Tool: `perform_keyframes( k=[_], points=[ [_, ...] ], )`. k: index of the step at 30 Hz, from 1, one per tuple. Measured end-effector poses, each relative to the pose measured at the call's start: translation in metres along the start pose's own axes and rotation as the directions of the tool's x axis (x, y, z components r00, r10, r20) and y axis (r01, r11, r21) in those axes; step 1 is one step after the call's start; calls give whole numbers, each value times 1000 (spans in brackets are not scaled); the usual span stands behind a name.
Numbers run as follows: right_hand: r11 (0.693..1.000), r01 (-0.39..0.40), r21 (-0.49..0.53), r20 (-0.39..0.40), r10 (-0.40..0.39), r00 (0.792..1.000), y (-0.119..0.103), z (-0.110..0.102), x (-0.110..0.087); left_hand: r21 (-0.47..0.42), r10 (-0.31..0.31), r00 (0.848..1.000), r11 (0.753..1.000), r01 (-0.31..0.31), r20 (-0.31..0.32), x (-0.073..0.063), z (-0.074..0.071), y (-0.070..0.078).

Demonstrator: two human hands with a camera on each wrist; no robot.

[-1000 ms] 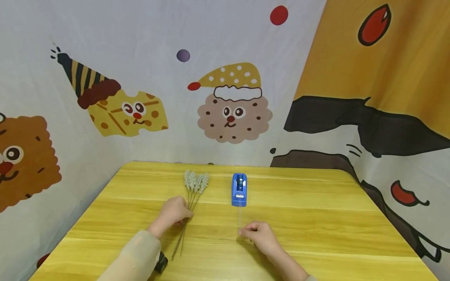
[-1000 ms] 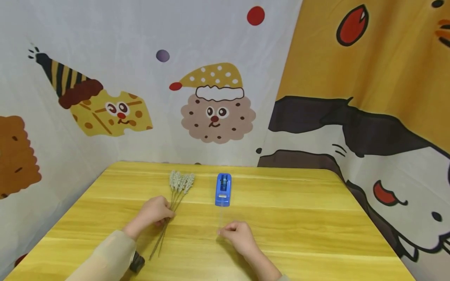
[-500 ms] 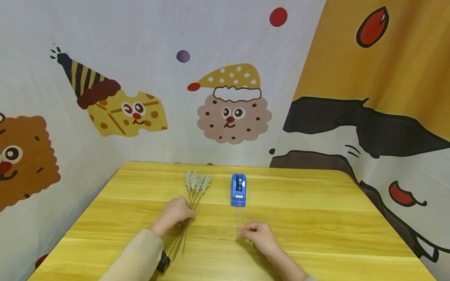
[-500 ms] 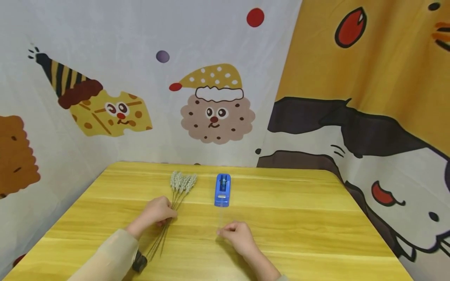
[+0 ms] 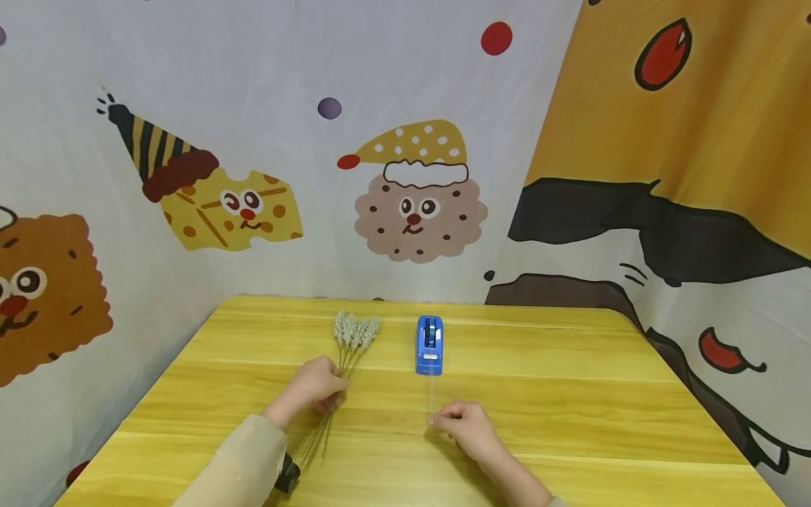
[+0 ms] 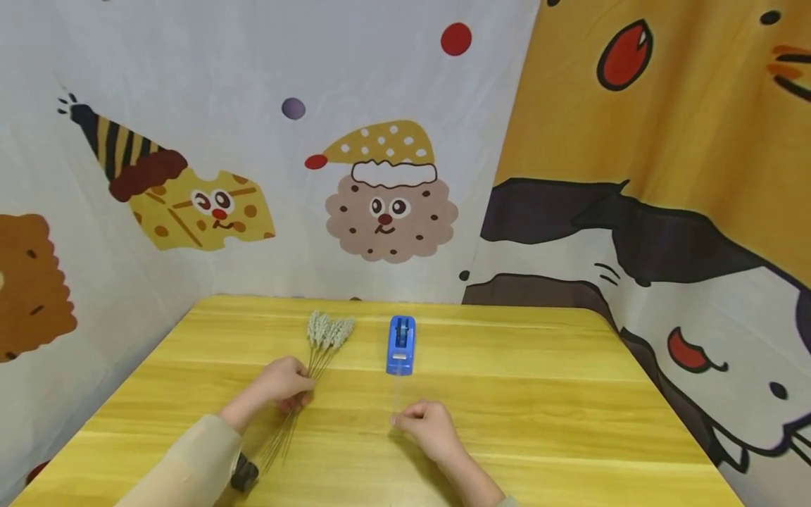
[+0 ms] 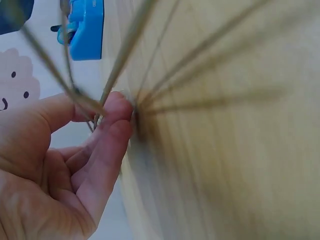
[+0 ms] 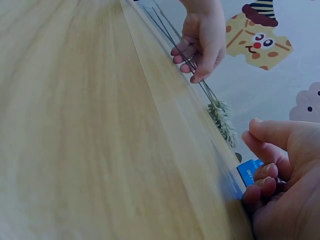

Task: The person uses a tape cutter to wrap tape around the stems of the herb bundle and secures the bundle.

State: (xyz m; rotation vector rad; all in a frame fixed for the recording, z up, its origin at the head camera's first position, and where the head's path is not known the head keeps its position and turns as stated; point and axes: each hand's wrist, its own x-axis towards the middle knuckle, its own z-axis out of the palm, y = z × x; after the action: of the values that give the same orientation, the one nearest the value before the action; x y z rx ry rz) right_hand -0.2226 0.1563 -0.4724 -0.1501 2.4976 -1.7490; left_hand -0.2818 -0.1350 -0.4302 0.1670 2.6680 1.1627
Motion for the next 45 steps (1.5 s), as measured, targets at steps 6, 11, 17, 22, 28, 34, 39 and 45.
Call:
perform_keyframes(
  k=[6,11,17,22,28,34,39,45],
  points=[
    [1000,-4,16,-3,4,1000,-2,-1,-1,-57,-17,999,998,20,45,-2,-4,0],
    [999,1,34,-2,-1,1000,-2,-3,-2,-151,-13,996,988,27,91,-3,-8,-1],
    [1000,-1,16,-4,1,1000,1,0,-1,-151,-23,995,988,37,94,-9,-19,-1],
    [1000,-10,17,1,10,1000,2,1,-1,-173,3,994,985,16,106,-10,-32,-2],
    [999,7,31,4,-7,1000,-1,0,-1,-261,83,990,964,-50,118,-14,-46,2],
    [998,-8,57,13,7,1000,-3,-2,-2,-150,222,974,965,-215,33,-26,-58,8],
    [998,-9,69,11,8,1000,-6,-3,-2,-2,258,964,966,-258,-71,-40,-61,18],
    [995,-25,96,34,21,999,-5,-5,-1,196,386,916,912,-360,-111,-59,-61,24]
  ],
)
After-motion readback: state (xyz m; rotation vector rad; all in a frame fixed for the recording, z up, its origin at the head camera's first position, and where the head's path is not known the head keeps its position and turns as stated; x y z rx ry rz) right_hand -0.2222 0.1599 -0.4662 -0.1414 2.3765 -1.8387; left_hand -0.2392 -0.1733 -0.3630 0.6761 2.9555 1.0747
